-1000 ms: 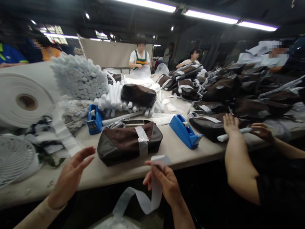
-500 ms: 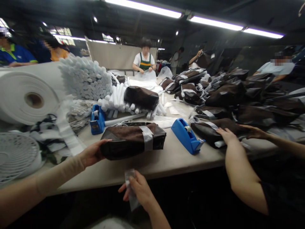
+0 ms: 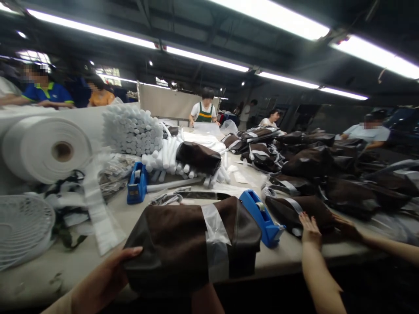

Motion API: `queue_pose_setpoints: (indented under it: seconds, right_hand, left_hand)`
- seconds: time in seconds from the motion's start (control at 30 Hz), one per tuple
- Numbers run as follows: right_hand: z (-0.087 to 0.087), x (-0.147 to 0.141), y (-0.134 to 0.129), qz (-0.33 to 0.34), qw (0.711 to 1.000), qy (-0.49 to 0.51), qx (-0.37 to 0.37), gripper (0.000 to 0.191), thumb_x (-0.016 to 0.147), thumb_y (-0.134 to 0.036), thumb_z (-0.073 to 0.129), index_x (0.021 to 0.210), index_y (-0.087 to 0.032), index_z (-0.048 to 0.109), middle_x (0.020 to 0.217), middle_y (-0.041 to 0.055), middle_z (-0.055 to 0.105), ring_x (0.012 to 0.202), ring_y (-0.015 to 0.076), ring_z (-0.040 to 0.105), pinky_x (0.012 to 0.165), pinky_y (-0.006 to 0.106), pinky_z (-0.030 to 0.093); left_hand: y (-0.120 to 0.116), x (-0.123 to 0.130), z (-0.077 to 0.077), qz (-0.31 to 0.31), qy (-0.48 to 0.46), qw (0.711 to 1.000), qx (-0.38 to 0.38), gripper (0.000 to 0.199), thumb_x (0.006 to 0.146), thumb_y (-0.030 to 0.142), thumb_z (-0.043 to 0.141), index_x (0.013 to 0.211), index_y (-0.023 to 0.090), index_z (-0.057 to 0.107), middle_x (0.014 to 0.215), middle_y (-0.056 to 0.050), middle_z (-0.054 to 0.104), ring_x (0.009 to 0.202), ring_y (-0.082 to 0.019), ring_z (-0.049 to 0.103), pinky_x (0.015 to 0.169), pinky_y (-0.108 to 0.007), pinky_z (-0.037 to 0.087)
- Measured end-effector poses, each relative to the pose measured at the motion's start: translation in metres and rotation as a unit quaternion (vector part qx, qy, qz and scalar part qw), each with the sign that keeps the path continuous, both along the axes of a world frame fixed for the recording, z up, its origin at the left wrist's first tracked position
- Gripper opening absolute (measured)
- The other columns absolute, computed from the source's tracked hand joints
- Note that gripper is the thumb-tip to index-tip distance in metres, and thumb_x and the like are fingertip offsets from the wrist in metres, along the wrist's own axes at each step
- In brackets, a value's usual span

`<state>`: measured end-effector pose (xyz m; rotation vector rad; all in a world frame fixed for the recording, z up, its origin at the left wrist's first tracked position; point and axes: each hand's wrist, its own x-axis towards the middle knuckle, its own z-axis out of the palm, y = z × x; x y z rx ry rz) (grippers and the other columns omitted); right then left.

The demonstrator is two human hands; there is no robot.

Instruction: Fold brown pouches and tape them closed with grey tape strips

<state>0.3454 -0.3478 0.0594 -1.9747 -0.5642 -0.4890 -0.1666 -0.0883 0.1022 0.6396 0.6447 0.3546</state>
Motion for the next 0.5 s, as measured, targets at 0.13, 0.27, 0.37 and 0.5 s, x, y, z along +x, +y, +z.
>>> queue_pose_setpoints:
  seconds: [0.13,0.27,0.37,0.5]
  right_hand:
    - [-0.023,0.064,-0.019,-0.045,0.997,0.005,-0.055,0.053,0.090,-0.003,0.022,0.104,-0.007,0.073,0.134,0.0249,0.054,0.131,0.0220,0.048,0.110,0.041,0.029]
    - [-0.046,0.086,-0.028,-0.039,0.992,-0.008,-0.116,0.059,0.074,0.001,0.025,0.104,-0.003,0.075,0.139,0.0239,0.050,0.132,0.0194,0.048,0.106,0.034,0.031]
    - [-0.052,0.092,-0.031,-0.040,0.988,-0.020,-0.148,0.060,0.074,-0.003,0.024,0.106,-0.006,0.075,0.140,0.0209,0.050,0.130,0.0197,0.049,0.105,0.034,0.031]
    - [-0.053,0.091,-0.030,-0.046,0.982,-0.039,-0.181,0.062,0.078,-0.005,0.019,0.109,-0.002,0.073,0.141,0.0235,0.047,0.132,0.0247,0.047,0.108,0.040,0.030]
  left_hand:
    - [0.003,-0.006,-0.004,-0.040,-0.004,0.999,0.013,0.040,0.068,0.028,0.081,0.103,0.013,0.069,0.095,-0.010,0.076,0.089,-0.029,0.073,0.075,-0.033,0.059]
    - [0.016,-0.008,-0.017,-0.063,-0.020,0.992,0.105,0.049,0.068,0.030,0.080,0.112,0.015,0.066,0.107,-0.011,0.073,0.100,-0.029,0.069,0.083,-0.033,0.056]
    - [0.026,-0.012,-0.033,-0.057,0.027,0.984,0.165,0.067,0.066,0.043,0.079,0.123,0.015,0.058,0.116,-0.015,0.069,0.106,-0.033,0.066,0.090,-0.041,0.054]
    - [0.053,-0.016,-0.029,0.064,0.145,0.895,0.418,0.098,0.056,0.052,0.083,0.139,0.021,0.040,0.139,-0.017,0.051,0.119,-0.035,0.057,0.095,-0.046,0.051]
